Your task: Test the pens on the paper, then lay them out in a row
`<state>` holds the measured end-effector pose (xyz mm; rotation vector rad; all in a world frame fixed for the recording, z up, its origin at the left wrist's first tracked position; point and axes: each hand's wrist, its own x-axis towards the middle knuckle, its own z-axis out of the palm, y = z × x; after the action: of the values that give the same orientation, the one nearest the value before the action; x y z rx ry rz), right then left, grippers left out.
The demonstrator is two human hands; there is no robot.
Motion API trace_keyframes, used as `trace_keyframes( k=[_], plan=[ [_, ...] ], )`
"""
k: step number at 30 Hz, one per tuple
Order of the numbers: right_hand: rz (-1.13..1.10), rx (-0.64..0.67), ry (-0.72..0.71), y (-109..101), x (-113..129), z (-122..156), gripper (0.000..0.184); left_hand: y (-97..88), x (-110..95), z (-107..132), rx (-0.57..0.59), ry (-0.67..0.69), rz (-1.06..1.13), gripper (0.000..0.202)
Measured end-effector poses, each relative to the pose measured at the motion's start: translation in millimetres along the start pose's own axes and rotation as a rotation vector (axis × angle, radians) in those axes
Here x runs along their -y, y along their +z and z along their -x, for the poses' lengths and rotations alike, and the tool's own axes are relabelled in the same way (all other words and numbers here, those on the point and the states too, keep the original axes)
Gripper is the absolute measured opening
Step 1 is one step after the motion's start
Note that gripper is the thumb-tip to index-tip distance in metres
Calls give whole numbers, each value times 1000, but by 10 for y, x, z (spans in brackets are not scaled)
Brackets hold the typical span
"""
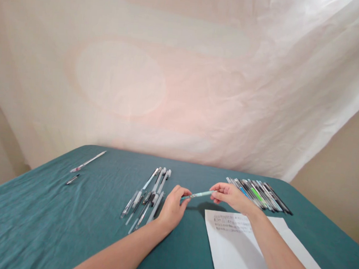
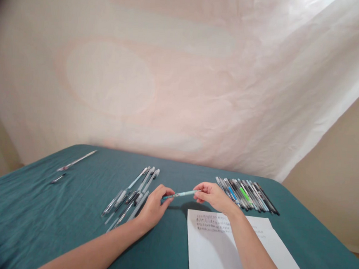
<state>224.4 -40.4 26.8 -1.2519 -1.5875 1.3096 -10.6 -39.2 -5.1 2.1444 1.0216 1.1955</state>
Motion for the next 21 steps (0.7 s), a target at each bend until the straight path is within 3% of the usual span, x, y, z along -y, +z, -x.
trace_keyframes(
  k=[10, 21],
  plan=[
    [174, -22, 15, 4, -11, 12, 36, -33, -30, -2, 9, 21, -2, 14],
    [140, -25, 25, 7, -13, 10, 38, -44, -42, 1, 1, 47, -16, 15]
  ],
)
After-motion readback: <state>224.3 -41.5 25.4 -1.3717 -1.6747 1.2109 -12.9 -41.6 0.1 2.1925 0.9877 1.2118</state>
